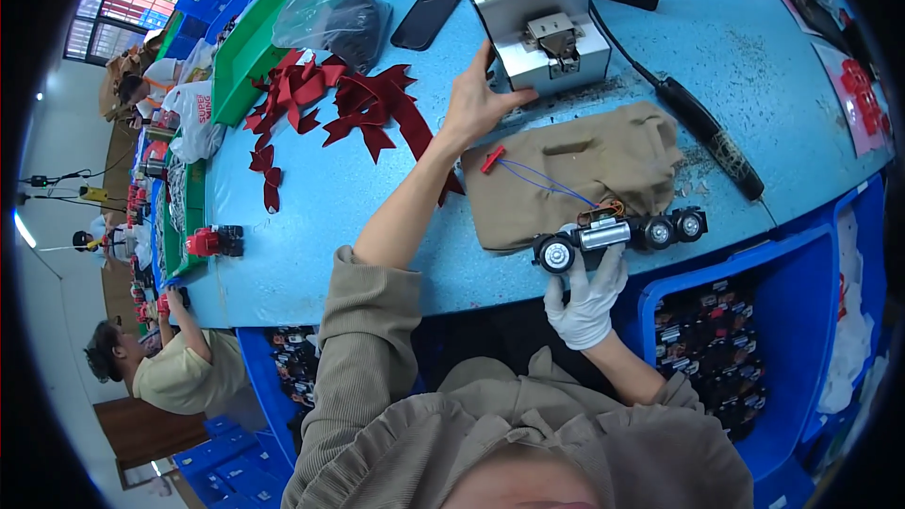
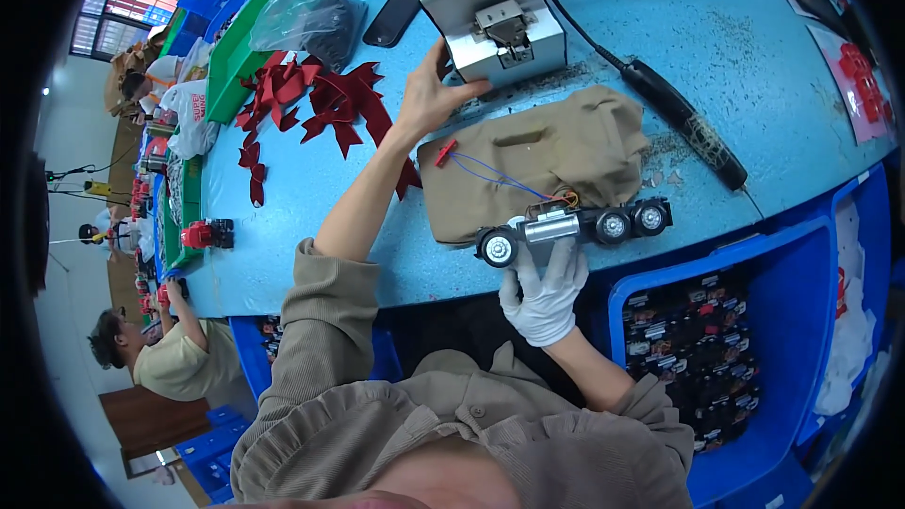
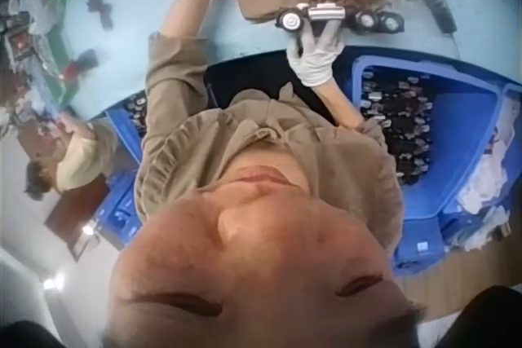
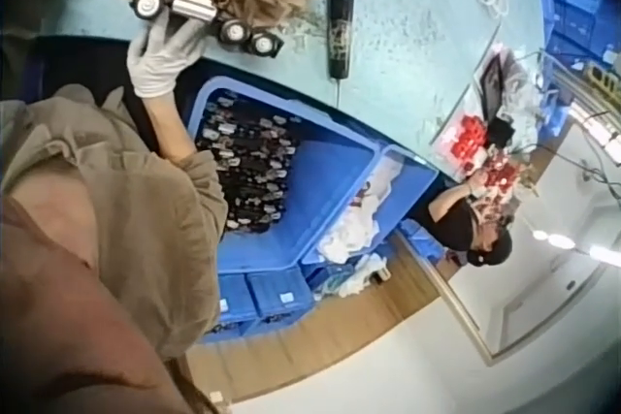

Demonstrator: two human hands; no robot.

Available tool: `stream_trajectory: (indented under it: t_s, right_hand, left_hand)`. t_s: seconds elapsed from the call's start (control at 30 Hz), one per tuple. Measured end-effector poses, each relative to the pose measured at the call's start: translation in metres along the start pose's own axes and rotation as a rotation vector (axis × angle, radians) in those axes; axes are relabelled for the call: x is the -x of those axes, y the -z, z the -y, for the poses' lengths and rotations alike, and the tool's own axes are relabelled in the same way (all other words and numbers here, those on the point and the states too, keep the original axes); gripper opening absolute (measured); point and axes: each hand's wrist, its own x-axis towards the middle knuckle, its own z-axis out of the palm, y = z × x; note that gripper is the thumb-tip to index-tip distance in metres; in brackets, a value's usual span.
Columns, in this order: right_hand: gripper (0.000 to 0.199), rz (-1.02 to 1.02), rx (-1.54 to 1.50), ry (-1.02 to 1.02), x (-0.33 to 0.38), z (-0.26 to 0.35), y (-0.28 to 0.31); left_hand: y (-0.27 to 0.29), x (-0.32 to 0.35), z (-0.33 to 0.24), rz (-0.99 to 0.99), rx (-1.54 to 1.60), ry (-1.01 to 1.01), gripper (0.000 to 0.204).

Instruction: Assembling parts of toy trucks at a factory workbench using a pneumatic screwdriver.

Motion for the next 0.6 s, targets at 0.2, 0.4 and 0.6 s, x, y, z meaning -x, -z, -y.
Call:
stream_trajectory:
  t_s: [0.2,0.4,0.6]
  right_hand:
    - [0.059,-0.044,-0.073,-0.009,-0.001,0.005,0.003]
    - [0.067,-0.032,-0.230,-0.087,0.010,0.013,0.006]
    - [0.068,0.019,-0.201,-0.071,0.014,0.012,0.003]
  left_hand:
    - [0.027,-0.008,0.025,0.140,0.072,-0.065,0.083]
    - [0.068,0.002,0.018,0.106,-0.035,0.126,0.054]
    - [0.046,0.006,0.014,0.131,-0.222,0.214,0.024]
